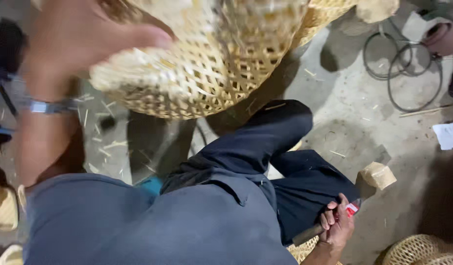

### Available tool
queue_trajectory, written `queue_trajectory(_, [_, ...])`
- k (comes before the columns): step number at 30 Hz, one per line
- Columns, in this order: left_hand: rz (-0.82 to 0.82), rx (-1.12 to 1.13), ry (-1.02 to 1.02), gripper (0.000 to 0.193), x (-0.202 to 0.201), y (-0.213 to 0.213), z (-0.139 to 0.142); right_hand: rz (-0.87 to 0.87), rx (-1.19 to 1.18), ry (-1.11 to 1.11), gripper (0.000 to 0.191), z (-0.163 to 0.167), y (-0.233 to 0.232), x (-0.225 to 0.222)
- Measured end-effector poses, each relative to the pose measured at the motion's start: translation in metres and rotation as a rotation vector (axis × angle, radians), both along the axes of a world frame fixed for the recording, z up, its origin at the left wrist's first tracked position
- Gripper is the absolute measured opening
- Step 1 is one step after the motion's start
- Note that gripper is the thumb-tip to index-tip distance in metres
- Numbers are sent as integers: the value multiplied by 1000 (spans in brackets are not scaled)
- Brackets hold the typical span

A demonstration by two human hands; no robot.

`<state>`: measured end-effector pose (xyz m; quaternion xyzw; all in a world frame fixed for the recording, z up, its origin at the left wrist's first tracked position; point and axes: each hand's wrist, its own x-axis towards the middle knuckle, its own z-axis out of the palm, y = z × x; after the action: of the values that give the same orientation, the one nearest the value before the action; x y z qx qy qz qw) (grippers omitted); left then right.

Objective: The person sits on the floor holding a woven bamboo lampshade on their lap and trims off excess bamboo strip ends around its rim with a small knife, rotating the lampshade to work around the edge, then sets it down with other finished lampshades.

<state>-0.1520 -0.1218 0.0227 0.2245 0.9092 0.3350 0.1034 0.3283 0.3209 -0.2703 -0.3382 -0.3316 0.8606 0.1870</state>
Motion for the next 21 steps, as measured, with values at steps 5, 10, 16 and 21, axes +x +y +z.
queue_trajectory(5, [-213, -186, 337, 85, -24, 8, -170, 27, -42, 31, 31, 17, -5, -11])
queue_trajectory(10, [-189, -337, 371, 112, 0, 61, -258, 13, 58, -75, 30, 31, -13, -21])
queue_trajectory(16, [-107, -284, 168, 118, -25, 86, -304, -45, 143, -218, 29, 38, -18, -19])
queue_trajectory(21, [97, -355, 223, 121, -49, 102, -327, -49, 129, -266, 27, 38, -14, -8])
